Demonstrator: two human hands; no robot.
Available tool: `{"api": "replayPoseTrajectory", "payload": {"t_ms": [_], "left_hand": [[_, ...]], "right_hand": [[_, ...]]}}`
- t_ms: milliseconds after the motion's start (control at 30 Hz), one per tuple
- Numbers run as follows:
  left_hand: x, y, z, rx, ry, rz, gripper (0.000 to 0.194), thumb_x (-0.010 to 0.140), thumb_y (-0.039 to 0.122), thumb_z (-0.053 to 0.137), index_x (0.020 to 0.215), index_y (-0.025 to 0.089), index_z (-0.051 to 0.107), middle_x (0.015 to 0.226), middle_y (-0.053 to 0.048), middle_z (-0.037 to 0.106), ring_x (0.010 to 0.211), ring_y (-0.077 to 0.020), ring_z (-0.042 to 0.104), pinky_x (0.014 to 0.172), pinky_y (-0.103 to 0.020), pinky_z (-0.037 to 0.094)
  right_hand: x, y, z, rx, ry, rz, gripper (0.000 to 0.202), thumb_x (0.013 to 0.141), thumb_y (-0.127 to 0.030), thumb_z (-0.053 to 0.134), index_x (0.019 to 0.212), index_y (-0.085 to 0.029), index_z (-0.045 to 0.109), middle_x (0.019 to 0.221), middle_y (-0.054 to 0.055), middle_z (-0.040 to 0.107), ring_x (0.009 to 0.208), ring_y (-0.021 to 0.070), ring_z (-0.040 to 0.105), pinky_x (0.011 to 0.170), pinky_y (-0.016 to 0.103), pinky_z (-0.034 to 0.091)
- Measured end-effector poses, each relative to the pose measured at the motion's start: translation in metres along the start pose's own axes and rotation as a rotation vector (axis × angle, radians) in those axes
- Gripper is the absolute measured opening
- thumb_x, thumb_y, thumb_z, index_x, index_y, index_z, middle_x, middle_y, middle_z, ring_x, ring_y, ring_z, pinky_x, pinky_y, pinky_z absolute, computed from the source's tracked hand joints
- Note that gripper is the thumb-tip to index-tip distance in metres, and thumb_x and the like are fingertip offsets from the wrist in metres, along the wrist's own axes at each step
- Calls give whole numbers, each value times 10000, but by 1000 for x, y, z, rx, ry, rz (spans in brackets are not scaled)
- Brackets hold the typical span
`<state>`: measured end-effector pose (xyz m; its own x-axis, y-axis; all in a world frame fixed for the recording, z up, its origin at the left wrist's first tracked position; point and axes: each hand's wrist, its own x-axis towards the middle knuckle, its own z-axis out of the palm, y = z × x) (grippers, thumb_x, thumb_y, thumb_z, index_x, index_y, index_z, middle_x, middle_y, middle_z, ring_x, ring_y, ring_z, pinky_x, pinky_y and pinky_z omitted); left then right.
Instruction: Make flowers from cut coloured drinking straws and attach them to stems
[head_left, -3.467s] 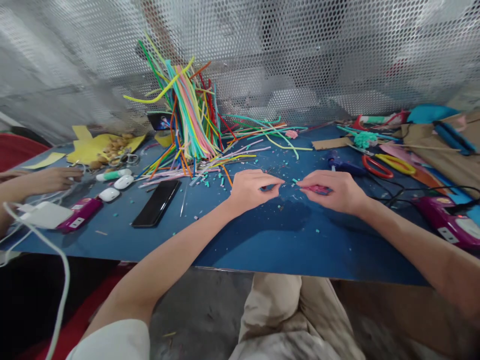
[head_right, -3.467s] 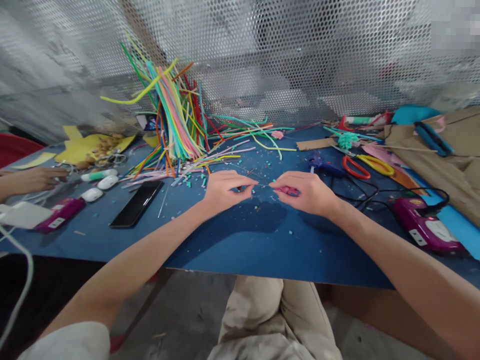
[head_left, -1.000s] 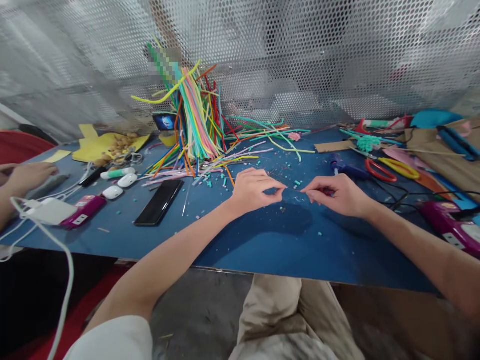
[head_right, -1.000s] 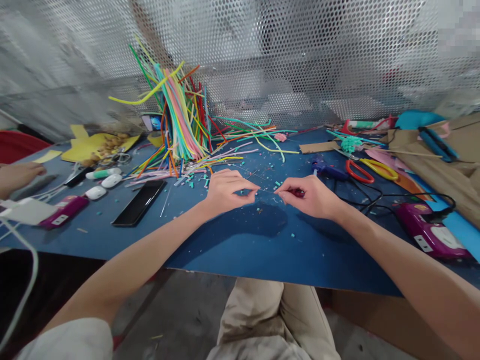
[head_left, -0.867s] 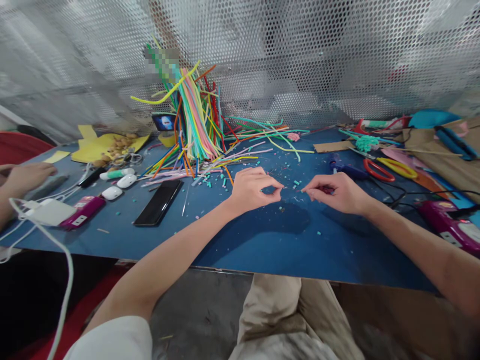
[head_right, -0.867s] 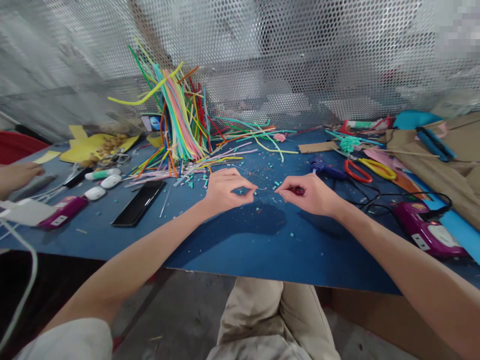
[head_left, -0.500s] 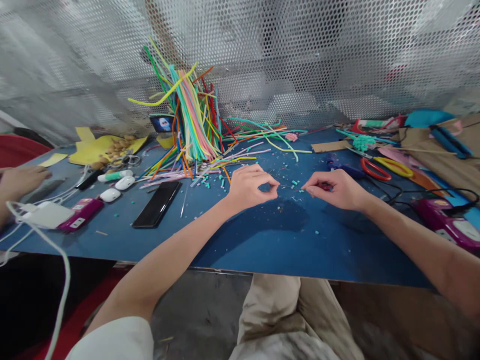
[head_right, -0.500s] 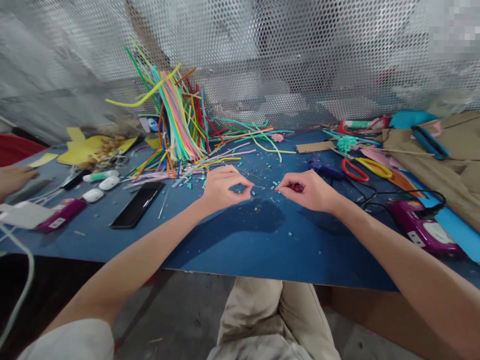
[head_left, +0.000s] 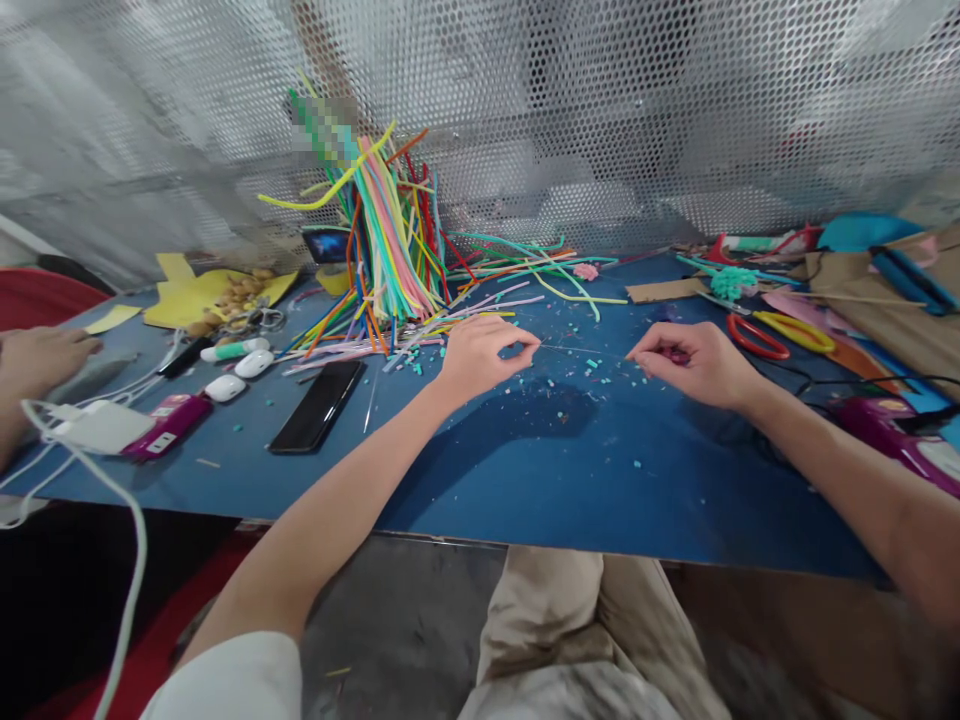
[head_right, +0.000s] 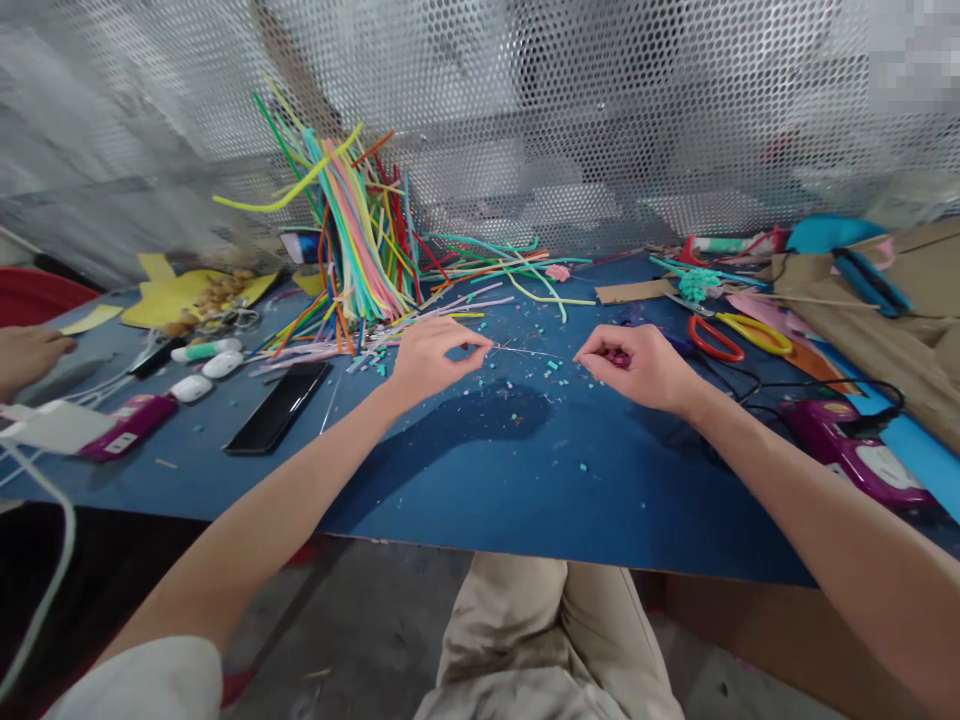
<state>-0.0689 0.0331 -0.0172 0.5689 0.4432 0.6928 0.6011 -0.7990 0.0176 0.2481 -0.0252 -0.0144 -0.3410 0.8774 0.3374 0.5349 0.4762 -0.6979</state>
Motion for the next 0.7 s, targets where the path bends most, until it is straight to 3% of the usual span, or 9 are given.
{"api": "replayPoseTrajectory", "payload": {"t_ms": [167,333,700], "left_hand": [[0,10,-3,64,-61,96,165,941,300,617,1020,312,761,971,30,786,823,-120,681,816,-300,463],[-4,23,0,60,-56,181,211,954,292,604,1116,336,733,1054,46,775,852,-109,681,812,-285,461],[-3,38,1,42,-1,217,180,926,301,607,1014,333,761,960,42,784,741,-93,675,729,-259,472]], "right_hand": [[0,-8,12,281,-142,126,252,907,-452,604,885,-205,650,660,2,602,562,116,508,519,273,409],[-3,-16,28,502,-248,254,259,911,-432,602,937,-179,649,658,-11,586,539,92,473,494,242,380],[-7,-24,34,521,-330,244,331,947,-479,562,959,-164,666,588,-27,519,508,85,430,476,229,348]]}}
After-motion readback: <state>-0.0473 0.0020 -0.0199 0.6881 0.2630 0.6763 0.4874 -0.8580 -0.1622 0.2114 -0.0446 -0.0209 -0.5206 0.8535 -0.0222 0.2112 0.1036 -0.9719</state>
